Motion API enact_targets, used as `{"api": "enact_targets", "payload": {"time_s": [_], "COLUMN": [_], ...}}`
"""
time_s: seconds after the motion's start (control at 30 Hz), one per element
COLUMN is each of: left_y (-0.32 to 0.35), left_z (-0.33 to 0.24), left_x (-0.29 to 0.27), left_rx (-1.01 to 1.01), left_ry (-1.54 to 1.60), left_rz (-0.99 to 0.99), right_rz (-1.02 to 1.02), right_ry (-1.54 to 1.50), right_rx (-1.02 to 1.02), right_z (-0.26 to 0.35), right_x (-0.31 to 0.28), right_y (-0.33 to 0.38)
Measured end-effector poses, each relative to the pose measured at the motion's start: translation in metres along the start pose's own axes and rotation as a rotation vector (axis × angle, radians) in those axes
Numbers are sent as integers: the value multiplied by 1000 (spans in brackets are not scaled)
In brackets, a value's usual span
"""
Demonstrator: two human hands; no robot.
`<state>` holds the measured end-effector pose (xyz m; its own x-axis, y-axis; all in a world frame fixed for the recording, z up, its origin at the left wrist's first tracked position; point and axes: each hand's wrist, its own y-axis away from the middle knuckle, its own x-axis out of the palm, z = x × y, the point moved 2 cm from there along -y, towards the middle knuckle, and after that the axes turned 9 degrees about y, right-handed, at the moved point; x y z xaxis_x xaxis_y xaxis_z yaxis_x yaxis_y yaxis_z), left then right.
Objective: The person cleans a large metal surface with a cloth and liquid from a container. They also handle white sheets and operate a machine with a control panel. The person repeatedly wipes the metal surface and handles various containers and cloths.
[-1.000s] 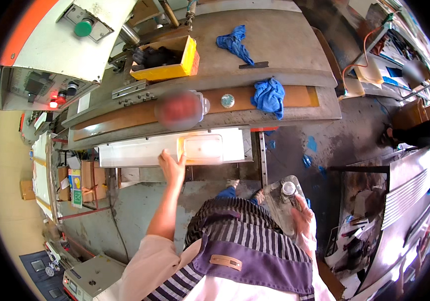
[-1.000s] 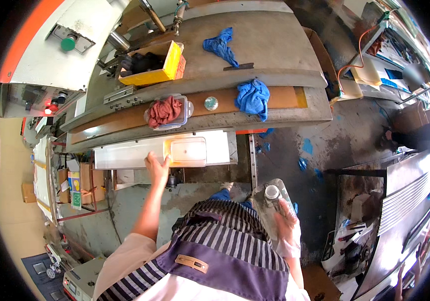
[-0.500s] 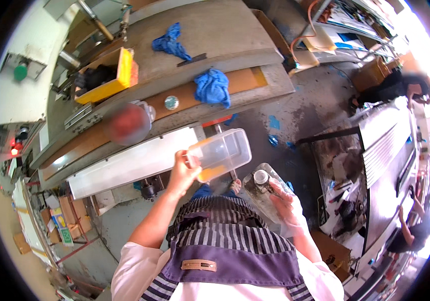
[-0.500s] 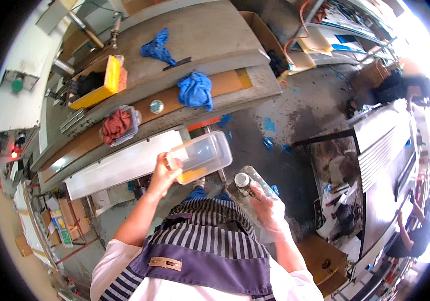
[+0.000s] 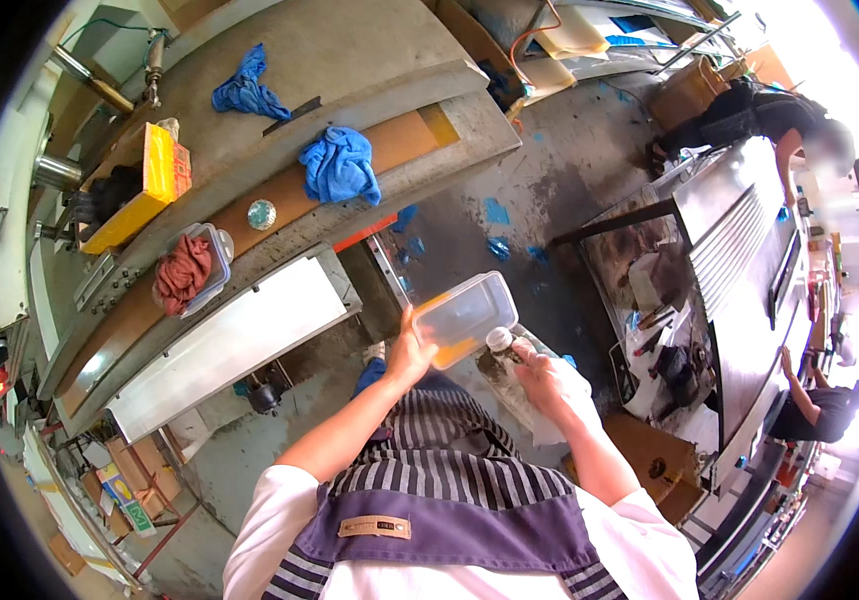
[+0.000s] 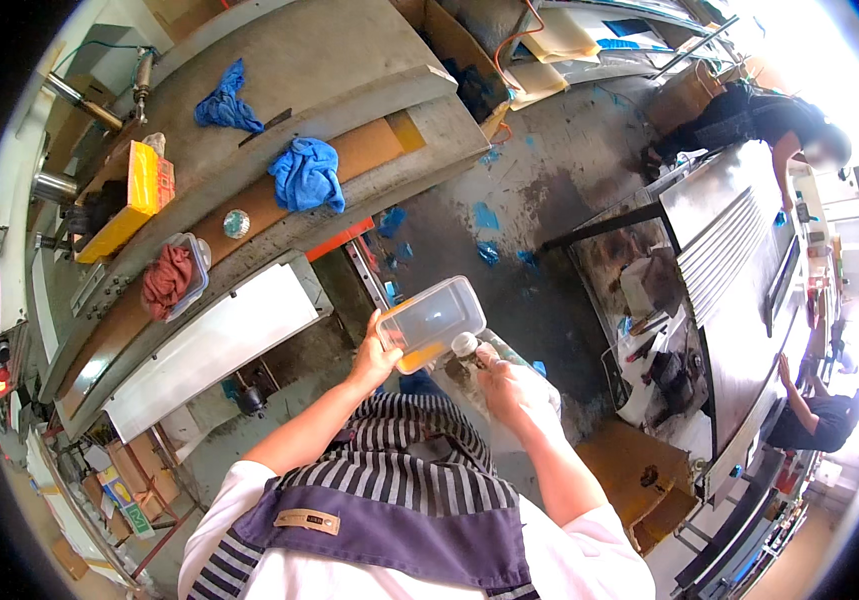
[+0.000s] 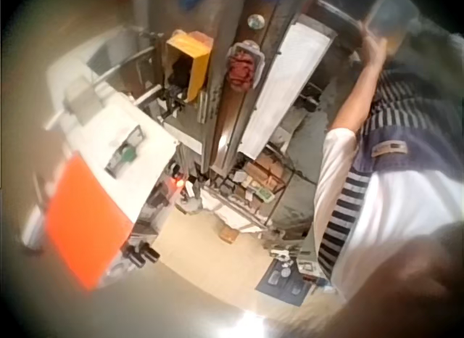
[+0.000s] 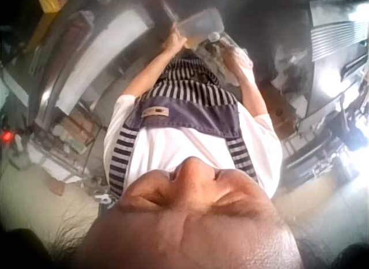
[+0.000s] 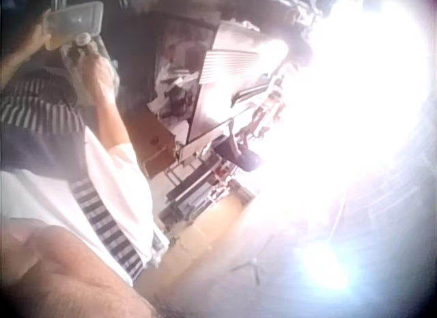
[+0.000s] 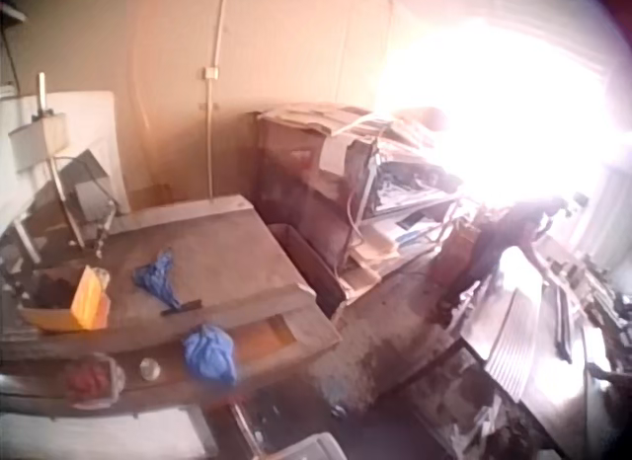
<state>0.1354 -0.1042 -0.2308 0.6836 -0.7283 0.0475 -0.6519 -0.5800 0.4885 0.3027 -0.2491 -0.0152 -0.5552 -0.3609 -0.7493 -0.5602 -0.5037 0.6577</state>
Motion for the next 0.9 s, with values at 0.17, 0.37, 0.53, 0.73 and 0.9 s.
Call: {"api": "enact_targets", "payload": {"time_s": [0.17, 0.37, 0.53, 0.73, 0.9], "left_y": [-4, -13, -19, -22, -25], "left_z": [20, 49, 58, 64, 75], "left_x": [14, 22, 21, 21, 23], "left_rx": [-72, -76, -93, -103, -116], "left_ry": [4, 5, -41, -35, 4], "left_rz": [17, 25, 41, 57, 57], "right_rz": [30, 185, 199, 185, 148], "right_ry": [-9, -15, 26, 54, 73], "right_rx": [3, 133, 78, 70, 22], "right_z": [-12, -2, -8, -7, -5], "right_x": [14, 8, 23, 31, 30], "right_y": [-15, -25, -39, -48, -48]}}
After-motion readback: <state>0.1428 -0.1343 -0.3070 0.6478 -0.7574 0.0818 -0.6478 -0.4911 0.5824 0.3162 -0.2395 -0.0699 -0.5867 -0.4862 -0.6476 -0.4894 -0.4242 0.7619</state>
